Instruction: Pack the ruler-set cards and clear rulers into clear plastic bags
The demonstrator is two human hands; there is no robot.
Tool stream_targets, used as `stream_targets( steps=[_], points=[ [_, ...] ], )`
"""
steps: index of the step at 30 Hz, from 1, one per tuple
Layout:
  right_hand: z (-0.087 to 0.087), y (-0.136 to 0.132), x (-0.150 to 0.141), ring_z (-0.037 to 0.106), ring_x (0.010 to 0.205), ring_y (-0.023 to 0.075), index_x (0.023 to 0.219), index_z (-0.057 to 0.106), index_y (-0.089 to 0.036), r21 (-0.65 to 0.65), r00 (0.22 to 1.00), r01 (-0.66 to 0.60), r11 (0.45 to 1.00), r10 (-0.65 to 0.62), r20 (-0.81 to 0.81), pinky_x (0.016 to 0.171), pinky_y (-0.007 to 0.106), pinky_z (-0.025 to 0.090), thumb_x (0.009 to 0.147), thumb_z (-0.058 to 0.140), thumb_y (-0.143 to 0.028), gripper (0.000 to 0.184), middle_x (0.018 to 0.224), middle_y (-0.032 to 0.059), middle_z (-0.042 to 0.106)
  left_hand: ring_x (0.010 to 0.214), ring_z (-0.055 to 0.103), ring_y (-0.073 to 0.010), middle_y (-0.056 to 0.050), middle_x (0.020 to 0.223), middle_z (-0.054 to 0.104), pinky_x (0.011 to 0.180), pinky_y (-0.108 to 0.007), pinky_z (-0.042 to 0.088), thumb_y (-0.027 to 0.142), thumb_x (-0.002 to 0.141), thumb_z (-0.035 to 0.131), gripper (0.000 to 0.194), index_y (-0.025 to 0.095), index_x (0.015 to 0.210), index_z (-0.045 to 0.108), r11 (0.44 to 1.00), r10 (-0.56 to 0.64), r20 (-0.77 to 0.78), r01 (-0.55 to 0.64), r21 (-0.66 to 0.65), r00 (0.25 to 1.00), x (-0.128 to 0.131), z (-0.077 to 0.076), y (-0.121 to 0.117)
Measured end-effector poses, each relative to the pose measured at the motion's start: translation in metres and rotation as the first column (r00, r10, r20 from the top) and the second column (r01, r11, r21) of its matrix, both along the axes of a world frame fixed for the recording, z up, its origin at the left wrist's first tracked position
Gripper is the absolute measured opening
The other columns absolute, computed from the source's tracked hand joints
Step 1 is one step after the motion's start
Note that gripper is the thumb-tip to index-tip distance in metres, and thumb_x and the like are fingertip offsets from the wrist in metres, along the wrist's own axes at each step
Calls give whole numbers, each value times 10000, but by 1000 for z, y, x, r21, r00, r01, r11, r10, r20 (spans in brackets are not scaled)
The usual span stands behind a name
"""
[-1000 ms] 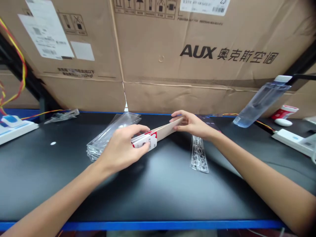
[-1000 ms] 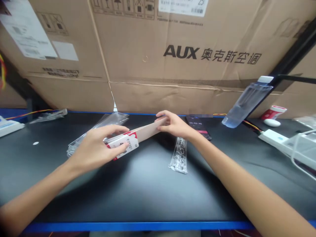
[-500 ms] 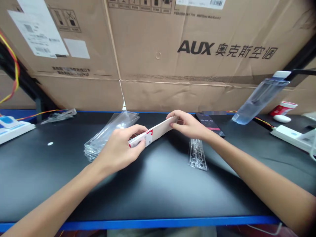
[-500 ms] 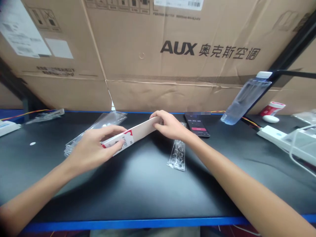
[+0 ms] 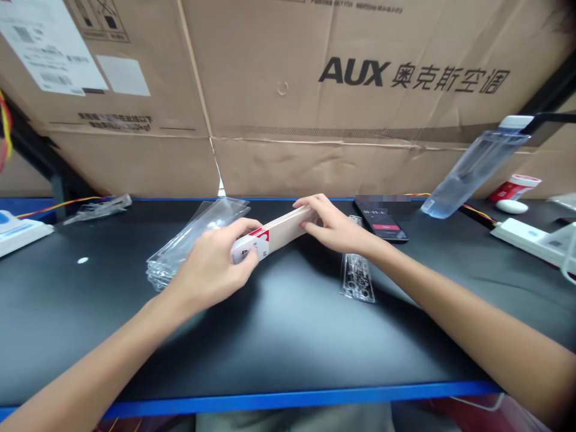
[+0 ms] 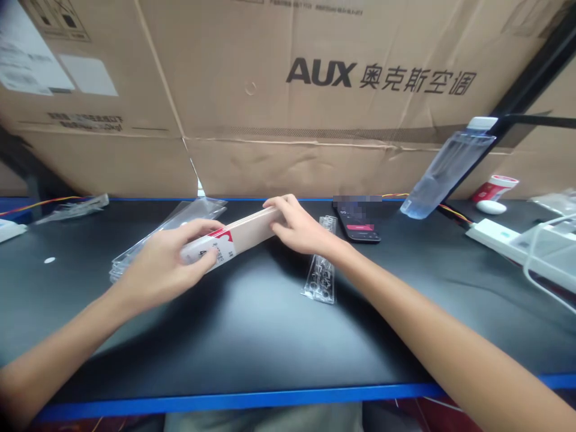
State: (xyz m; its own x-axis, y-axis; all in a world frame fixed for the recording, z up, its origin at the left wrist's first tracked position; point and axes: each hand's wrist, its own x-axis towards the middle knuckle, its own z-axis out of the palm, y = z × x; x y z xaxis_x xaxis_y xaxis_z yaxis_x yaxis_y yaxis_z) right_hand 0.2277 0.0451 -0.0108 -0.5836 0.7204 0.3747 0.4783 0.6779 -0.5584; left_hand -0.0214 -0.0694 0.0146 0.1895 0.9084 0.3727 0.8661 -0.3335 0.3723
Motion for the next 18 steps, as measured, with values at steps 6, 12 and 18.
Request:
stream_targets(
  steps=[6,12,18],
  points=[
    [-3,-1,-4,509,1210,256,1219,500,-243,27,1000,-2,1000,2,-5,1115,459,389,876,515,-159,354,1246,96,442,630,607,-213,20,738,681,565,-290,375,372,876,527,216,270,1033,636,996,34,-198,-50,-80,980,-2,3,2],
    [-5,-1,-6,513,1158,255,1232,509,-278,-102,996,18,995,-27,-84,969,415,469,840,533,-185,404,1314,80,455,616,619,-206,2,745,684,553,-282,358,351,889,488,258,266,1075,644,996,9,-206,-27,-81,978,-3,1,0],
    [2,-2,-5,559,877,211,1166,555,-274,-176,991,0,984,-24,-130,798,354,463,895,461,-216,292,1081,22,606,611,600,-195,5,784,701,557,-278,368,350,873,500,289,262,1094,664,996,13,-141,-26,-90,990,-6,0,0]
  ],
)
